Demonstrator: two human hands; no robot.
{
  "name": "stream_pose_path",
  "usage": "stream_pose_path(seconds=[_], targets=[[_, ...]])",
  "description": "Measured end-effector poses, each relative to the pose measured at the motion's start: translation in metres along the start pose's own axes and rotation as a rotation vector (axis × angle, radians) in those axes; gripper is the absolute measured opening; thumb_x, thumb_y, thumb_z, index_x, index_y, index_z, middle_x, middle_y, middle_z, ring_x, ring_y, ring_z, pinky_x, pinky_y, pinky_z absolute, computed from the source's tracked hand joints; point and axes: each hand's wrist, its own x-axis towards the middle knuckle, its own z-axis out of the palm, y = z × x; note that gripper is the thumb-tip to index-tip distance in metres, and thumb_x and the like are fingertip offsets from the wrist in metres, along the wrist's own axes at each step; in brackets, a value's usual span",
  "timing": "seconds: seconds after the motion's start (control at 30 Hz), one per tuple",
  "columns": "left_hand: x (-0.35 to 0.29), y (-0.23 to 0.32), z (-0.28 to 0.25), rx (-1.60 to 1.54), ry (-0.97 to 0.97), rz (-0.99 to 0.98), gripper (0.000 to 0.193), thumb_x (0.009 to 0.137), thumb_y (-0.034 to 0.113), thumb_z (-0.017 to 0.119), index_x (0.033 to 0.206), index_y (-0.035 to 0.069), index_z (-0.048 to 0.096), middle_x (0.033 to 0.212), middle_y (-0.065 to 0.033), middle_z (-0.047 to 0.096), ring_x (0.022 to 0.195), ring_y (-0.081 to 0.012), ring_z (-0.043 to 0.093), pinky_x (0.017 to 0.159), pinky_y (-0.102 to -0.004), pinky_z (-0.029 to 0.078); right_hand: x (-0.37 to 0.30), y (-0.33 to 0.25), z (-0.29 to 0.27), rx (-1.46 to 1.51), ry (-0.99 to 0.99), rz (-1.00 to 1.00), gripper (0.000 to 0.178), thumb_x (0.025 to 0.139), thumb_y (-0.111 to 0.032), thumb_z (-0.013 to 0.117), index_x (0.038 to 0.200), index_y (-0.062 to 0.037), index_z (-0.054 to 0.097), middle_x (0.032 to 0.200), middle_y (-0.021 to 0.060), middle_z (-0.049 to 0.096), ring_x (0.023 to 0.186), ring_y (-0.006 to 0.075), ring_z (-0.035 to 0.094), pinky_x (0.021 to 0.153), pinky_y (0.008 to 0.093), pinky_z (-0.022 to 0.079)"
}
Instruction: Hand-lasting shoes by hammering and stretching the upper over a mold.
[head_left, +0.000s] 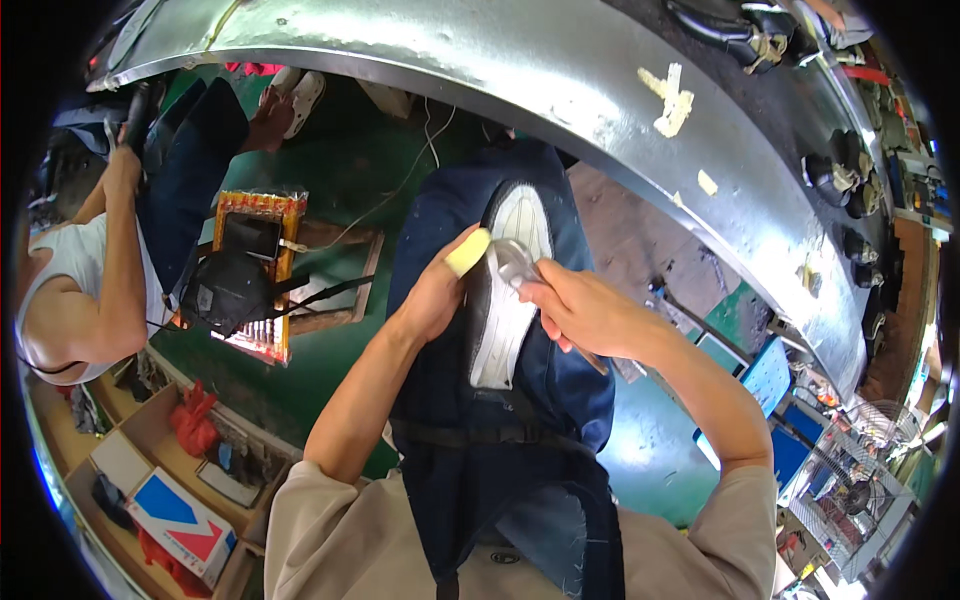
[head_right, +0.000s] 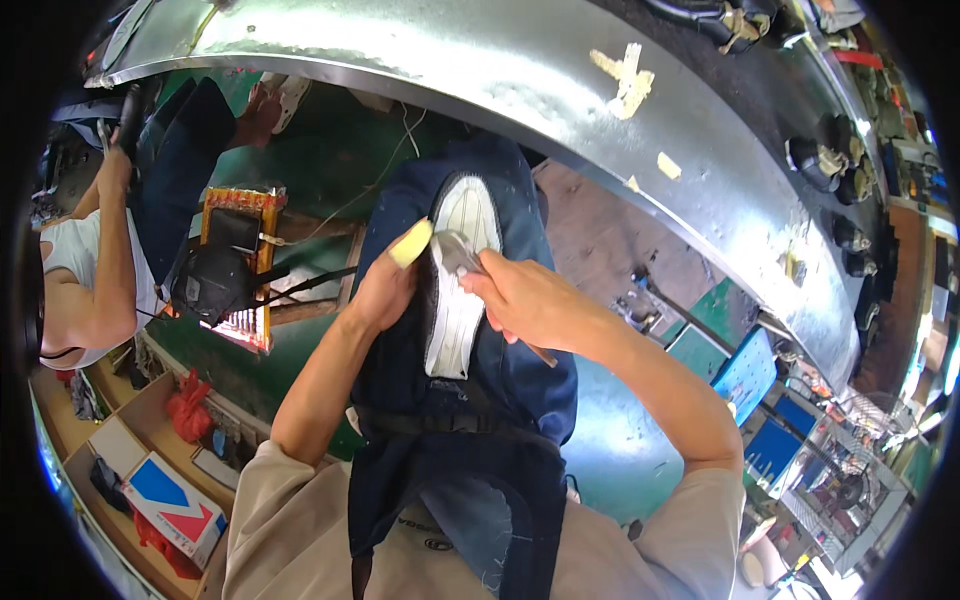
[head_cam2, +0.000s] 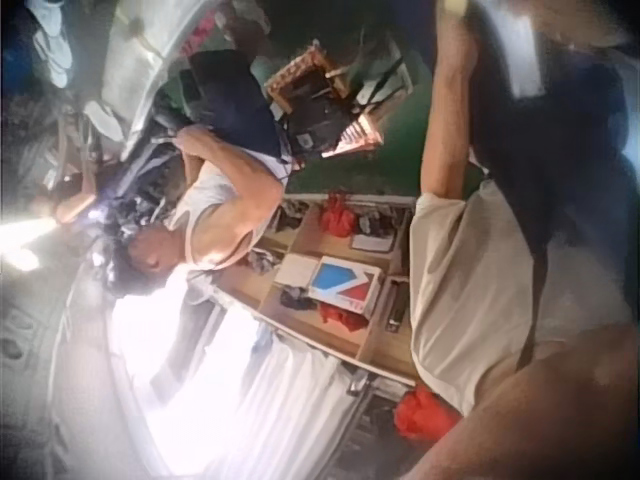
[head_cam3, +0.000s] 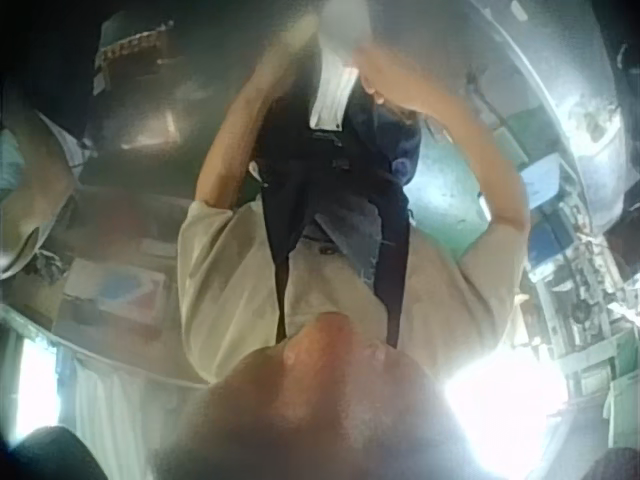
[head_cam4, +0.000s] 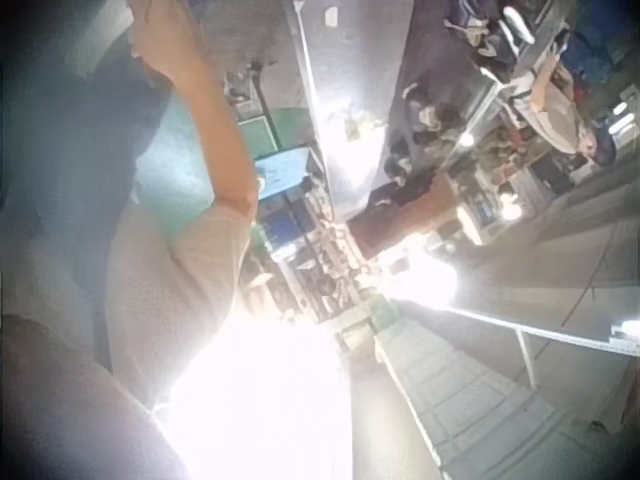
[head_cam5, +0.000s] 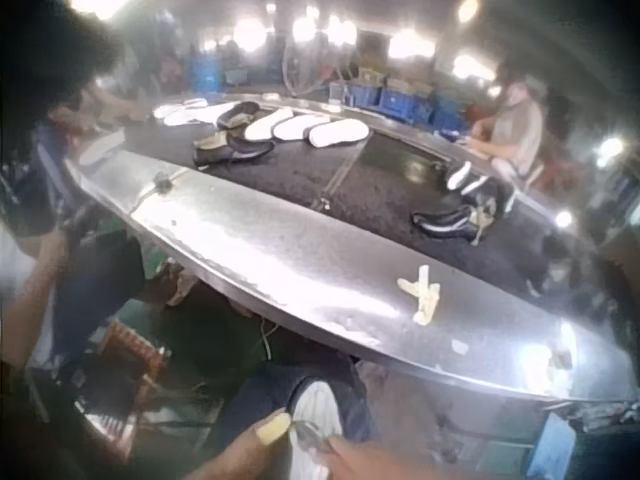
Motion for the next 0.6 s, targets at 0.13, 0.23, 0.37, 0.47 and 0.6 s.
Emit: stream_pose_path(seconds=[0.13,0.23,0.37,0.47,0.6], targets=[[0.015,-0.003,0.002,0.088,0.035,0.095,0.037,0.107,0.021,0.051,0.138,0.000,0.057,0.124,-0.0095,0.066,0.114,-0.0170,0.061,0.102,-0.0308,0.046,0.010,0.014,0.035,0.223,0.235,-0.064,0.037,0.111,-0.034,0.044,0.098,0.0008,0.052,0.062,0.0116,0.062,0.052,0.0260,0.065,0.055,0.0395,0.051],[0.015,-0.011,0.010,0.143,0.164,0.182,0.039,0.106,0.020,0.052,0.139,-0.002,0.056,0.125,-0.0101,0.066,0.114,-0.0175,0.062,0.101,-0.0306,0.047,0.014,0.010,0.059,0.376,0.341,-0.025,0.036,0.111,-0.031,0.046,0.101,0.0017,0.055,0.063,0.0103,0.059,0.052,0.0192,0.061,0.053,0.0356,0.047],[0.009,-0.014,0.018,0.307,0.310,0.263,0.040,0.106,0.016,0.052,0.141,-0.004,0.053,0.126,-0.0122,0.065,0.114,-0.0181,0.062,0.099,-0.0306,0.048,0.023,0.018,0.100,0.552,0.493,-0.095,0.032,0.111,-0.028,0.046,0.102,0.0013,0.053,0.065,0.0100,0.061,0.055,0.0184,0.063,0.053,0.0341,0.049],[0.021,-0.026,-0.001,0.356,0.369,0.262,0.042,0.101,0.007,0.051,0.141,-0.005,0.052,0.127,-0.0154,0.065,0.117,-0.0229,0.062,0.100,-0.0322,0.048,0.022,0.022,0.117,0.613,0.416,-0.162,0.030,0.112,-0.028,0.044,0.114,-0.0002,0.053,0.074,0.0089,0.065,0.060,0.0153,0.064,0.052,0.0287,0.049],[0.017,-0.021,0.005,0.760,0.371,0.365,0.051,0.093,0.002,0.050,0.144,-0.005,0.047,0.126,-0.0241,0.066,0.120,-0.0331,0.064,0.103,-0.0387,0.048,-0.009,0.025,0.104,0.704,0.565,-0.120,0.027,0.112,-0.026,0.046,0.119,-0.0015,0.055,0.079,0.0068,0.066,0.066,0.0127,0.066,0.055,0.0280,0.050]])
